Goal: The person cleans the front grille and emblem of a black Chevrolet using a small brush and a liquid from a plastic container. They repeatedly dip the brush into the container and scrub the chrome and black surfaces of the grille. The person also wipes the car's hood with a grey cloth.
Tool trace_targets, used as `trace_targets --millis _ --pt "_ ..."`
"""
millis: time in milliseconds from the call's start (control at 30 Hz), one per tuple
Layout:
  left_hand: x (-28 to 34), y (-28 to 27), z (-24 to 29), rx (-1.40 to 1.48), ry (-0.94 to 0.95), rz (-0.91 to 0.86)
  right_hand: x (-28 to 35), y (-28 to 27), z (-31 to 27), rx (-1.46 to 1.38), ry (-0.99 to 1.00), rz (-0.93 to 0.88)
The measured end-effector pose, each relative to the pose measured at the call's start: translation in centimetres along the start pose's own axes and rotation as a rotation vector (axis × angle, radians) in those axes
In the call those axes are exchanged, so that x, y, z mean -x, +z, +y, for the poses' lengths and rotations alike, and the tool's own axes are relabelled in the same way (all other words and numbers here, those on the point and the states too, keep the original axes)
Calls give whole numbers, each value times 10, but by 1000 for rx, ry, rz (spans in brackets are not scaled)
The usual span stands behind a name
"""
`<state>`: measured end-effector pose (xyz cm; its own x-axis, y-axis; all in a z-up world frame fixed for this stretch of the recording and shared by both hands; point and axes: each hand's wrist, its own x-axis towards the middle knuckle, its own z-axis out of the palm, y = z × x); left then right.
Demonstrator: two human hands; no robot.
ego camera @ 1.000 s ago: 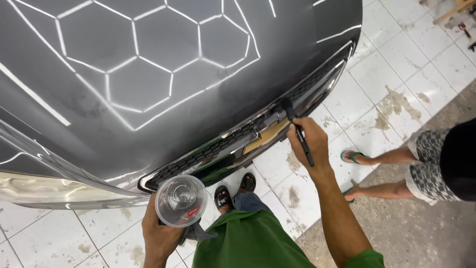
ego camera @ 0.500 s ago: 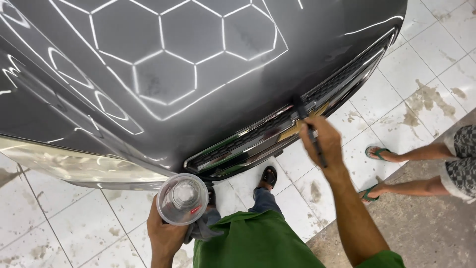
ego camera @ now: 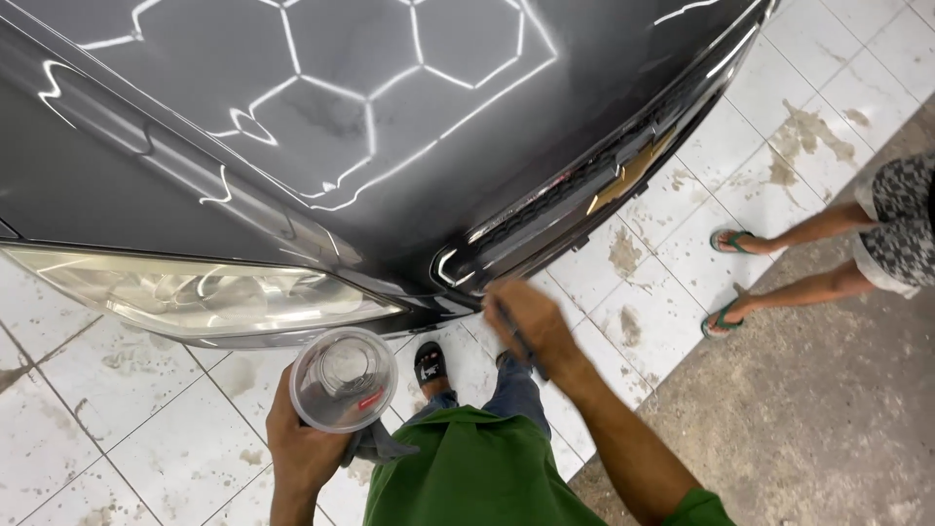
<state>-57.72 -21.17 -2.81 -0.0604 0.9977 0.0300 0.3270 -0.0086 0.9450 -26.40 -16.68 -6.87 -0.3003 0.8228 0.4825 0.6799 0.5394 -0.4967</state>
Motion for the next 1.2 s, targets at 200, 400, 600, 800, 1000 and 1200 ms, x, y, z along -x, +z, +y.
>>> trace_targets --millis 200,400,600,800,1000,1200 --pt "5 -5 3 82 -84 -69 -12 -11 5 142 63 91" --pt "5 -6 -3 91 -8 -76 -5 33 -68 -13 42 -12" --pt "1 -14 -1 100 -37 -68 7 31 -34 -113 145 36" --pt "1 -14 1 120 -52 -65 12 22 -37 -164 340 -6" --pt "0 -11 2 115 5 -123 2 34 -33 -76 216 42" --pt "0 -10 0 72 -18 -97 -11 17 -53 -116 219 53"
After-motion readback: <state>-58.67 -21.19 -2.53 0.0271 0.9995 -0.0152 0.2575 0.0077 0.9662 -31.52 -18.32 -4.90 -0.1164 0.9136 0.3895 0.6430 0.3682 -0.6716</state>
